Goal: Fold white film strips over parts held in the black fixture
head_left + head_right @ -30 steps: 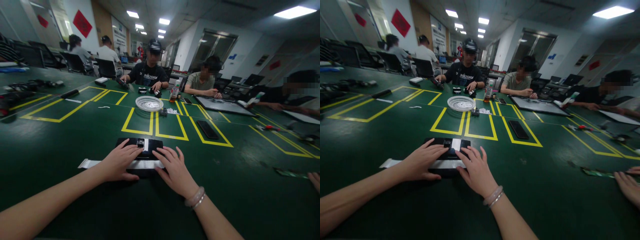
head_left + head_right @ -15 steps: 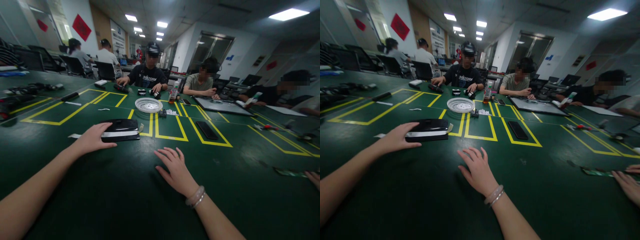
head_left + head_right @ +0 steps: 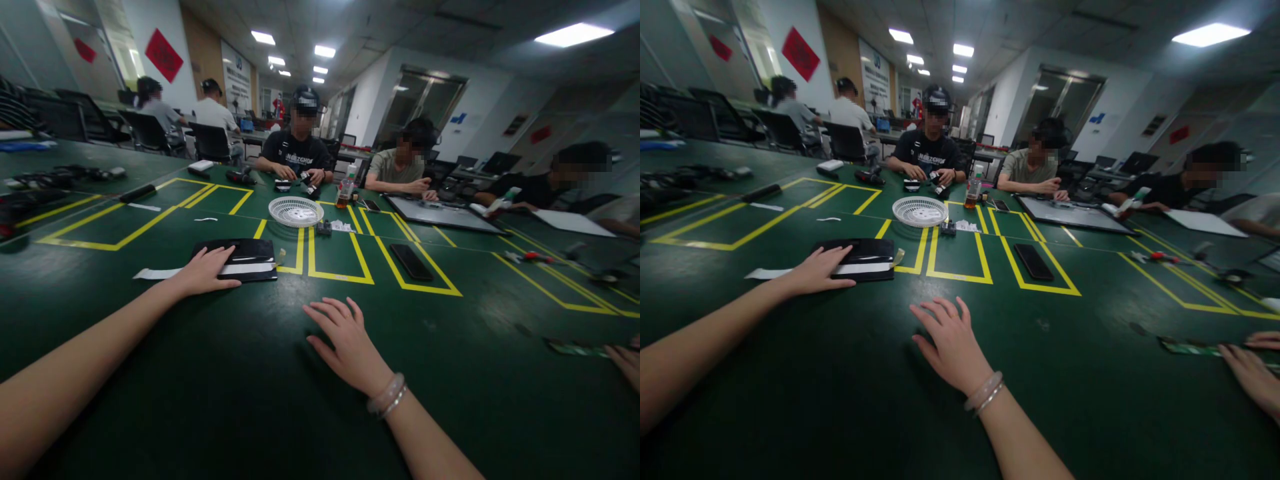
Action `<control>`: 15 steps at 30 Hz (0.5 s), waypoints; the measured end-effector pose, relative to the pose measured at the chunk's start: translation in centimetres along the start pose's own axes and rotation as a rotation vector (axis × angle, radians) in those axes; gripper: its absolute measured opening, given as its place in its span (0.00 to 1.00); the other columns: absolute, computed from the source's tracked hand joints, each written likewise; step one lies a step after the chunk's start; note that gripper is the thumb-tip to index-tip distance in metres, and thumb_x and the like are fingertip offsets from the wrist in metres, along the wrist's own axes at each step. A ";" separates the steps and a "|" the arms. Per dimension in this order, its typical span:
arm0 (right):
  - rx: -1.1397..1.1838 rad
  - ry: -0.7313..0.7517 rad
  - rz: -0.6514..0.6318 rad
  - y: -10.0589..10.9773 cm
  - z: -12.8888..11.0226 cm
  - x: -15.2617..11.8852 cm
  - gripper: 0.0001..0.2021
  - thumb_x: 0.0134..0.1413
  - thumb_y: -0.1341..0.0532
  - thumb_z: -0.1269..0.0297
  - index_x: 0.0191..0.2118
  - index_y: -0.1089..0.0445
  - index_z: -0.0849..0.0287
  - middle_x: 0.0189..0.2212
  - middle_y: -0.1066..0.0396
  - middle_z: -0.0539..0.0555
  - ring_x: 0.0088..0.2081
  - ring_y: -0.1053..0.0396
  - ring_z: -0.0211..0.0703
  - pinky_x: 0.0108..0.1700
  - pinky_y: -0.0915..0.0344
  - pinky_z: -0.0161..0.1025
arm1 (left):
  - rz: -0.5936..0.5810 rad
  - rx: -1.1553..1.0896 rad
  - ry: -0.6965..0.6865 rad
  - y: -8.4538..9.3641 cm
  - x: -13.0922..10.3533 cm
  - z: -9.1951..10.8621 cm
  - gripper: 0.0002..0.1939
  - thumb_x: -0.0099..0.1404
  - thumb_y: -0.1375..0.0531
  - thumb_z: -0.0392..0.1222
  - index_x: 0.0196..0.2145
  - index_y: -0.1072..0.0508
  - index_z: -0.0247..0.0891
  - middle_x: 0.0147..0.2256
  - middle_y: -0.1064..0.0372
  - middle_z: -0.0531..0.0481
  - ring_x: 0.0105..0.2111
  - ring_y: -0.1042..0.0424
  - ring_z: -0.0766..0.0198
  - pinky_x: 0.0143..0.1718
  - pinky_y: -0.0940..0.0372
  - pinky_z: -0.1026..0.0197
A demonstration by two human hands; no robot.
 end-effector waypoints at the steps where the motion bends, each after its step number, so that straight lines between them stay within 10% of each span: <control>1: -0.002 0.003 0.000 0.0 0.0 0.0 0.24 0.65 0.43 0.60 0.65 0.43 0.46 0.60 0.35 0.53 0.64 0.44 0.52 0.66 0.56 0.64 | -0.001 -0.003 -0.012 0.3 0.4 -0.1 0.55 0.61 0.44 0.69 0.70 0.55 0.25 0.66 0.55 0.33 0.65 0.52 0.41 0.65 0.61 0.37; 9: -0.008 0.010 -0.001 0.2 0.1 -0.1 0.25 0.64 0.42 0.61 0.65 0.43 0.47 0.60 0.34 0.53 0.63 0.43 0.52 0.65 0.54 0.65 | 0.161 -0.048 -0.118 2.0 0.0 -0.6 0.51 0.55 0.39 0.69 0.65 0.40 0.29 0.59 0.39 0.35 0.58 0.40 0.46 0.65 0.63 0.43; 15: 0.020 0.019 0.024 0.0 0.4 0.0 0.23 0.63 0.42 0.62 0.63 0.41 0.49 0.56 0.30 0.54 0.60 0.38 0.51 0.64 0.50 0.60 | 0.371 -0.148 0.196 2.6 -3.0 -7.8 0.51 0.49 0.39 0.70 0.59 0.34 0.28 0.52 0.32 0.35 0.52 0.34 0.45 0.54 0.53 0.42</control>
Point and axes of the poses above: each hand's wrist, its own x-axis towards the middle knuckle, its own y-axis out of the back of the hand, z = x × y, the point moved 1 cm from there along x, towards the middle knuckle
